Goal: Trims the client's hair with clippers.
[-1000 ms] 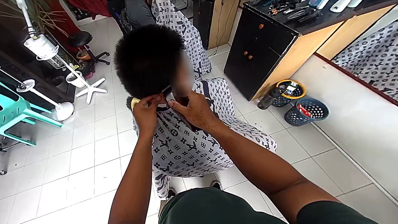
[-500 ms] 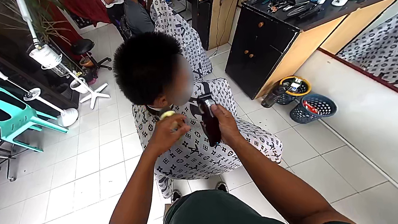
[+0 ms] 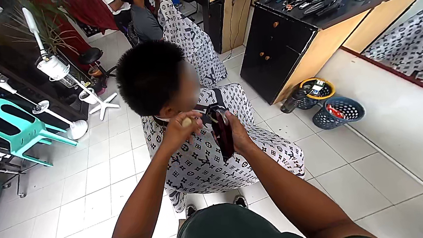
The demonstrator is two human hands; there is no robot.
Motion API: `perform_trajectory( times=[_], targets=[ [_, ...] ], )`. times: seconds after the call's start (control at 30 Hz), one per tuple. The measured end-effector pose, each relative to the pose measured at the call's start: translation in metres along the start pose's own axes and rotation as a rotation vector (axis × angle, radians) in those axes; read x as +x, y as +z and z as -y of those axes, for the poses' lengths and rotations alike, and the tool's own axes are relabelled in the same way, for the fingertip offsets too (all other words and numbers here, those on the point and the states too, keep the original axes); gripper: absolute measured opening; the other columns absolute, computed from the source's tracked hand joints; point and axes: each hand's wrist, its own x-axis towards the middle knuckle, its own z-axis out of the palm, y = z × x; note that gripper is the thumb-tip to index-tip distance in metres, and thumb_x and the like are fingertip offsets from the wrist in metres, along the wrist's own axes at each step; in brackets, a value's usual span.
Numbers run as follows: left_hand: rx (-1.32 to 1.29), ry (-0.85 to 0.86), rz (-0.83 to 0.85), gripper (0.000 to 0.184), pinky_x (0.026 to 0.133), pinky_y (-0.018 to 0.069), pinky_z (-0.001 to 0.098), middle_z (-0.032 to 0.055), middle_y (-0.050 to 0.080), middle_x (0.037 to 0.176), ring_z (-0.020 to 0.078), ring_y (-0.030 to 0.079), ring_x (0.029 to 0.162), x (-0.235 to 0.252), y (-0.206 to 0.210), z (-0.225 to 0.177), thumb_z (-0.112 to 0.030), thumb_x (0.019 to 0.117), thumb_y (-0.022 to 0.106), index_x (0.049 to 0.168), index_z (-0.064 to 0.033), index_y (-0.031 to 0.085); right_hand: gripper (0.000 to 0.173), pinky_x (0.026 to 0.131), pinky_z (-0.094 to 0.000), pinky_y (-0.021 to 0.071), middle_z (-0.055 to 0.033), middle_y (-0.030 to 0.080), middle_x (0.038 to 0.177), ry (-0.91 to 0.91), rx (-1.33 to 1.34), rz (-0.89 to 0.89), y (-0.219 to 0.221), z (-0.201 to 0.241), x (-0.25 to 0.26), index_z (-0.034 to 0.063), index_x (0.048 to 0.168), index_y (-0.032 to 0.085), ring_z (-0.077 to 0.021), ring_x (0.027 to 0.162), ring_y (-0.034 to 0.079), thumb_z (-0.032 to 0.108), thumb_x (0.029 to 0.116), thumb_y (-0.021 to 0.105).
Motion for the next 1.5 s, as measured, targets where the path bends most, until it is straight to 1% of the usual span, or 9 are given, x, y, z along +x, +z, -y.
perform_trajectory(
  times=[0.13,0.23,0.33,0.97,1.03,1.13,1.23,1.33,1.5],
  targets=[
    [0.783,0.495,-0.548,0.012,0.077,0.0601,0.0452,0.0129,0.076,0.099,0.0254,0.074,0.09,-0.019,-0.005,0.025,-0.015,0.0935,0.072,0.099,-0.0057,0.078,0.04,0.059,-0.0308,0.0584,-0.0099,0.063,0.082,-0.058,-0.195,0.03,0.023,0.016,0.02,0.0005,0.13,0.051,-0.0161,0.06,0.063,0.009,0.0951,0.069],
    [0.685,0.376,-0.722,0.018,0.08,0.0563,0.0446,0.0151,0.074,0.103,0.0257,0.07,0.093,-0.01,-0.025,0.032,-0.019,0.0956,0.073,0.106,-0.0058,0.078,0.046,0.065,-0.0377,0.0582,-0.0139,0.064,0.093,-0.064,-0.36,0.097,0.047,0.019,0.029,0.0018,0.129,0.054,-0.0198,0.07,0.064,0.024,0.0939,0.075],
    [0.51,0.232,-0.687,0.018,0.084,0.055,0.0379,0.0086,0.074,0.095,0.0157,0.068,0.087,-0.003,-0.037,0.034,-0.021,0.0959,0.073,0.106,-0.0065,0.077,0.045,0.07,-0.0421,0.0547,-0.0147,0.064,0.096,-0.073,-0.46,0.122,0.067,0.027,0.029,0.0045,0.127,0.057,-0.0226,0.078,0.063,0.044,0.1061,0.052],
    [0.538,0.29,-0.655,0.019,0.077,0.0562,0.0357,0.0117,0.073,0.099,0.0163,0.068,0.086,-0.013,-0.037,0.039,-0.015,0.0982,0.069,0.111,-0.0012,0.073,0.033,0.069,-0.038,0.0601,-0.0113,0.068,0.093,-0.225,-0.406,0.178,0.05,0.021,0.015,0.0042,0.124,0.061,-0.0183,0.073,0.068,0.032,0.106,0.056],
    [0.534,0.388,-0.437,0.023,0.066,0.0564,0.0334,0.0155,0.072,0.098,0.0176,0.068,0.08,-0.026,-0.025,0.035,-0.015,0.0971,0.066,0.111,0.0035,0.071,0.03,0.068,-0.0339,0.0618,-0.0092,0.068,0.091,-0.112,-0.195,0.099,0.022,0.007,0.006,0.001,0.122,0.059,-0.0164,0.071,0.068,0.025,0.1084,0.046],
    [0.171,0.129,0.132,0.026,0.061,0.0545,0.0188,-0.0001,0.075,0.091,0.0017,0.067,0.071,-0.016,-0.016,0.003,-0.02,0.0989,0.067,0.119,-0.0027,0.072,0.047,0.069,-0.0337,0.0598,-0.0089,0.065,0.093,-0.006,0.044,-0.008,-0.007,-0.013,-0.005,0.0014,0.131,0.049,-0.0183,0.075,0.067,0.033,0.112,0.02],
    [-0.106,0.209,-0.053,0.019,0.058,0.054,0.0194,0.0002,0.073,0.084,0.0023,0.064,0.064,0.01,-0.002,-0.003,-0.011,0.0993,0.062,0.111,0.0004,0.07,0.06,0.056,-0.0297,0.0561,-0.0074,0.064,0.077,0.1,0.028,-0.047,-0.016,-0.017,-0.013,0.0023,0.117,0.054,-0.0169,0.061,0.063,0.043,0.1119,0.01],
    [-0.12,-0.074,-0.009,0.022,0.052,0.0497,0.0199,0.0041,0.071,0.088,0.0059,0.064,0.064,0.031,0.003,-0.007,-0.013,0.1047,0.056,0.123,-0.0025,0.063,0.048,0.055,-0.0285,0.0571,-0.0065,0.063,0.078,0.12,0.058,0.004,-0.017,-0.02,-0.02,0.0026,0.126,0.048,-0.0163,0.061,0.064,0.04,0.1114,0.021],
    [-0.172,-0.003,0.041,0.026,0.054,0.0531,0.0203,0.0036,0.072,0.092,0.0062,0.065,0.067,0.027,-0.001,0.003,-0.008,0.0995,0.061,0.125,-0.0039,0.063,0.039,0.056,-0.0286,0.0576,-0.0055,0.062,0.08,0.052,0.052,0.024,-0.011,-0.01,-0.013,0.0004,0.132,0.043,-0.0144,0.061,0.063,0.017,0.0968,0.05]
  ],
)
